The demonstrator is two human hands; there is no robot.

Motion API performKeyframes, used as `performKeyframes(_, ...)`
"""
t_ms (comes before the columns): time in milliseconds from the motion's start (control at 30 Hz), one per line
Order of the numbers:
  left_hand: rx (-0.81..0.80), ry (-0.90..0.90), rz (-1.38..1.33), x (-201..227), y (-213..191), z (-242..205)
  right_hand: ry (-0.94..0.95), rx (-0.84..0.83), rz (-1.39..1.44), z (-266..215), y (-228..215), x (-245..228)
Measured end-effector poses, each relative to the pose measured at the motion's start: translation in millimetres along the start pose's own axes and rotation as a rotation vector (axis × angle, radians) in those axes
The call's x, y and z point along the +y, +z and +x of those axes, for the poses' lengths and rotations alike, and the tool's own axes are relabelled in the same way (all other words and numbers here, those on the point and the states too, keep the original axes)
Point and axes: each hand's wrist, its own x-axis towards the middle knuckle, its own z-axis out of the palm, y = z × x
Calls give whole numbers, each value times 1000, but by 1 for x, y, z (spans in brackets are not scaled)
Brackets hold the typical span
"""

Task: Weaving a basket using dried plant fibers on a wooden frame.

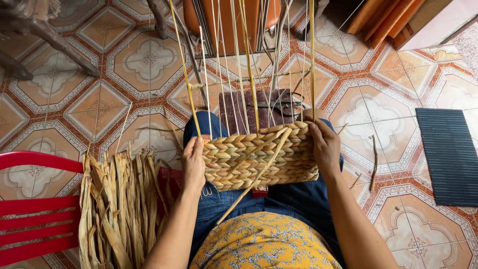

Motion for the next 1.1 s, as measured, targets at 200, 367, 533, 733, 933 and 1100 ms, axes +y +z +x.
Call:
performKeyframes(200,50,71,-4,-14,4,0,7,13,61,-2,3,0)
performKeyframes(367,102,207,167,11,6,-15,46,1,126,-8,-4,1)
performKeyframes(533,238,464,567,31,7,-25,80,30,146,-10,-5,1)
performKeyframes(733,335,591,792,26,10,-31,2,79,109,-15,-3,6)
performKeyframes(933,-38,758,507,18,43,-25,-259,159,-5,-9,3,-2)
performKeyframes(1100,-261,743,751,26,107,-5,-270,-78,-300,20,22,-40)
